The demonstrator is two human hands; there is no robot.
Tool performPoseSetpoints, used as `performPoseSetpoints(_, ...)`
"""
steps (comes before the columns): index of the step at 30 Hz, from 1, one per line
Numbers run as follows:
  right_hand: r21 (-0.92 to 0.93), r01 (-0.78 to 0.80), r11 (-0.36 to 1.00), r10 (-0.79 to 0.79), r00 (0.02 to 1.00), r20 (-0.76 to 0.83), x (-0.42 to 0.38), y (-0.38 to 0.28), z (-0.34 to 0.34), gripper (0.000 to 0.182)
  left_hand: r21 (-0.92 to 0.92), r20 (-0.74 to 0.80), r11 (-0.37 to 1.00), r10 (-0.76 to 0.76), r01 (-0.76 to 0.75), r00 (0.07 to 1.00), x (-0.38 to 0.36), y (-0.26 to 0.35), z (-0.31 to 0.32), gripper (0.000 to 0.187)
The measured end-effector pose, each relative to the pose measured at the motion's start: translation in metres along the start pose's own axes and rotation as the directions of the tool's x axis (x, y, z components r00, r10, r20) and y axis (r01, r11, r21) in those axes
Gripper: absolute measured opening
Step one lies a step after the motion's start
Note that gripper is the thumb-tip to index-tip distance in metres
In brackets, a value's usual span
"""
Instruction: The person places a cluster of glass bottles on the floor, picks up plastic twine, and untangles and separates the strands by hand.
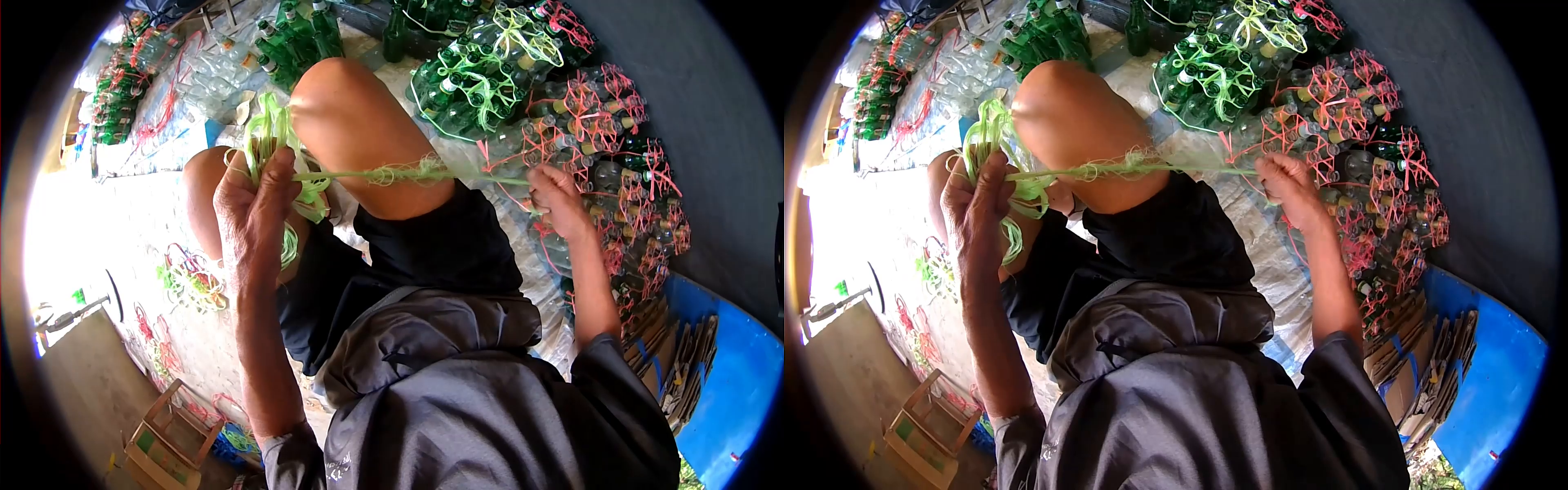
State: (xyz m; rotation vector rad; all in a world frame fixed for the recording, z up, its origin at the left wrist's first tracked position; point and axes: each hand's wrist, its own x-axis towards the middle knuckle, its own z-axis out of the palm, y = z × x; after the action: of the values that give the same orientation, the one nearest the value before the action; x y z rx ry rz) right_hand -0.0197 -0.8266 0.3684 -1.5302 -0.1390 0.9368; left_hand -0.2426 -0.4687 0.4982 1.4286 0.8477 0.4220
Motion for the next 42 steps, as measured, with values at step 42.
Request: performPoseSetpoints(42,-0.589,0.500,0.635,-0.597,0.801,0.036,-0.018,-0.030,0.099,0.045,0.028,0.036,0.975,0.220,-0.222,0.975,-0.034,0.052,-0.026,0.024)
